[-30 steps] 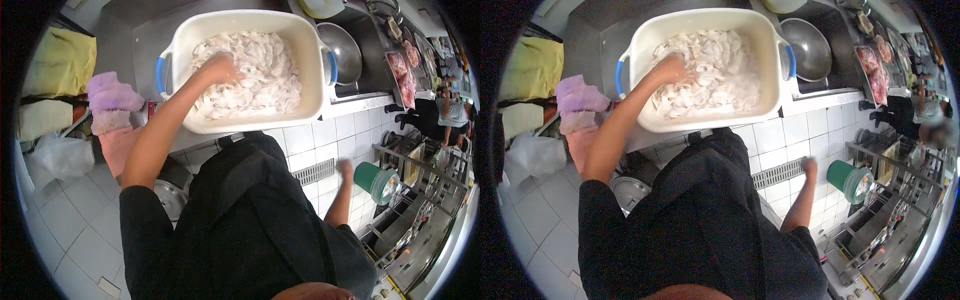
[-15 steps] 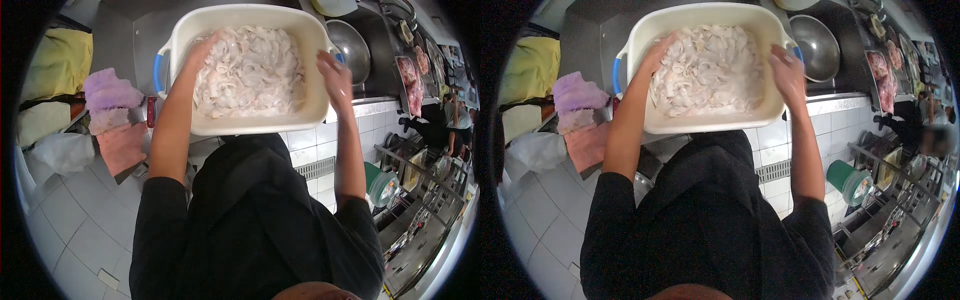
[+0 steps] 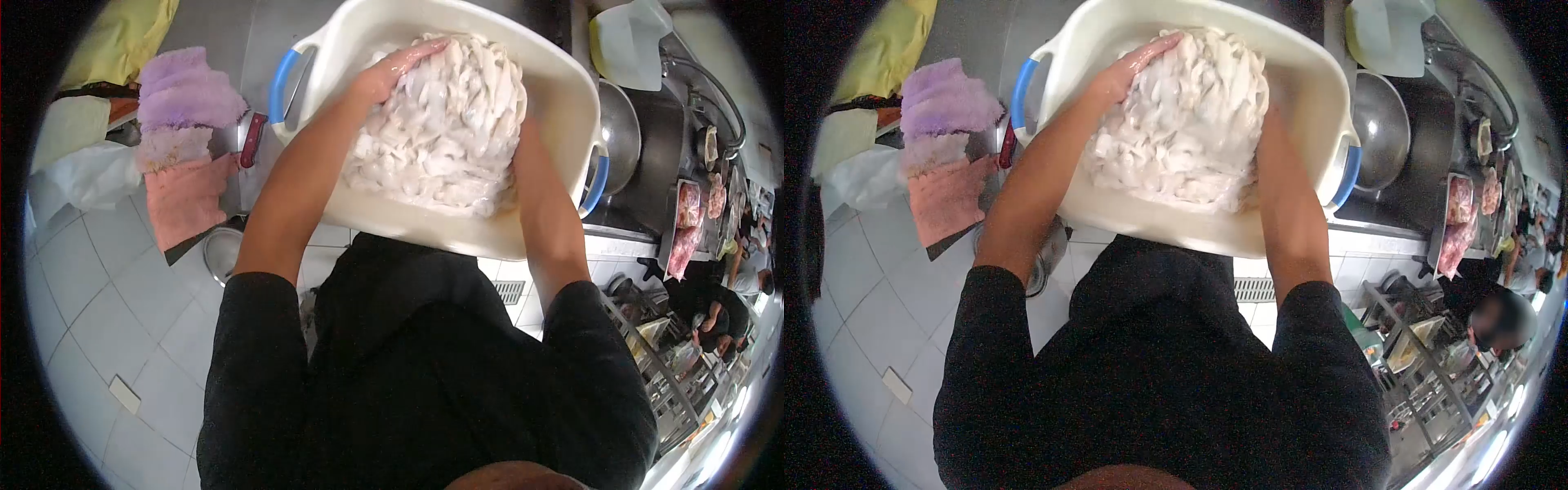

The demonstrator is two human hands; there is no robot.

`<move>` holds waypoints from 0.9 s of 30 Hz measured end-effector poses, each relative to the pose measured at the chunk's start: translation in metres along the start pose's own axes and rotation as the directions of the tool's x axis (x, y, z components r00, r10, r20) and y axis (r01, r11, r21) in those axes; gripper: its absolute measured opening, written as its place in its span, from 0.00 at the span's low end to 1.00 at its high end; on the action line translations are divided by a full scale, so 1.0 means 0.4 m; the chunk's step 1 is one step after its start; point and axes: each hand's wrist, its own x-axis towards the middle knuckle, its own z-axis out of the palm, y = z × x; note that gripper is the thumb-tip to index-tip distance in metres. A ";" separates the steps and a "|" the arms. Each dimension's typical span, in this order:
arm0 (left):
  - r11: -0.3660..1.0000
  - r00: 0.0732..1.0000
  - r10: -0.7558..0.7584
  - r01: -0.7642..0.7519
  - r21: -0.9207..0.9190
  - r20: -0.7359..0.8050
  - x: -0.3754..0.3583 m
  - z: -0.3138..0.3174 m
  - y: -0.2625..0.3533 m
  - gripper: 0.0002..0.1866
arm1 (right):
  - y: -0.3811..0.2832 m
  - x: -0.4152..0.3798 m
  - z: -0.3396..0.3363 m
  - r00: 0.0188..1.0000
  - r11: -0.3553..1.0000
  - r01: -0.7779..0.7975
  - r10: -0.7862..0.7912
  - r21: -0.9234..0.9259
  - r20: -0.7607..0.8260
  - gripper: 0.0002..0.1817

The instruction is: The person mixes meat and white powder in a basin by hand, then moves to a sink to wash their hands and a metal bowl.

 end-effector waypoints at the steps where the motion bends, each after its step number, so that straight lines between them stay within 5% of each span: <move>1: 0.999 1.000 0.004 -0.005 0.043 0.020 0.002 0.004 0.010 0.29 | -0.003 -0.002 0.009 1.000 0.998 0.019 -0.018 -0.052 0.020 0.22; 6: 0.950 0.969 0.025 -0.100 0.297 0.246 -0.106 -0.024 0.048 0.27 | -0.008 -0.031 0.014 0.963 0.811 0.239 -0.126 -0.534 0.240 0.22; 8: 0.808 0.956 0.042 -0.203 0.553 0.289 -0.197 -0.018 0.052 0.32 | -0.030 -0.084 0.061 0.941 0.687 0.284 -0.065 -0.668 0.333 0.22; 10: 0.609 0.960 0.031 -0.238 0.757 0.278 -0.281 -0.009 0.027 0.32 | -0.088 -0.245 0.197 0.930 0.750 0.034 0.217 -0.660 0.295 0.23; 12: 0.384 0.968 0.008 -0.236 0.893 0.253 -0.314 -0.013 -0.040 0.29 | -0.020 -0.327 0.205 0.950 0.340 0.277 0.041 -0.899 0.308 0.24; 13: 0.264 0.964 -0.003 -0.254 0.930 0.265 -0.327 -0.014 -0.073 0.28 | 0.016 -0.371 0.208 0.895 0.024 0.435 -0.127 -0.900 0.428 0.25; 15: 0.030 0.927 -0.061 -0.370 0.929 0.371 -0.334 -0.001 -0.134 0.27 | 0.039 -0.435 0.209 0.903 -0.039 0.420 -0.080 -0.907 0.422 0.27; 19: 0.042 0.913 -0.148 -0.378 0.925 0.379 -0.290 0.028 -0.191 0.19 | 0.075 -0.404 0.171 0.939 -0.080 0.337 0.105 -0.938 0.328 0.37; 21: -0.145 0.885 -0.209 -0.448 0.882 0.415 -0.236 0.049 -0.192 0.17 | 0.099 -0.353 0.178 0.966 -0.028 0.240 0.107 -0.970 0.236 0.39; 24: -0.288 0.858 -0.180 -0.513 0.809 0.480 -0.061 0.001 -0.238 0.15 | 0.133 -0.199 0.167 0.980 -0.320 0.195 0.022 -0.927 0.199 0.38; 26: 0.002 0.969 0.053 -0.243 0.970 0.243 -0.058 0.028 -0.163 0.14 | 0.125 -0.080 0.122 0.984 -0.202 0.168 0.091 -0.965 0.152 0.37; 27: -0.043 0.962 0.074 -0.262 0.964 0.264 -0.049 0.026 -0.183 0.13 | 0.112 -0.047 0.099 0.966 -0.241 0.253 0.005 -0.937 0.259 0.38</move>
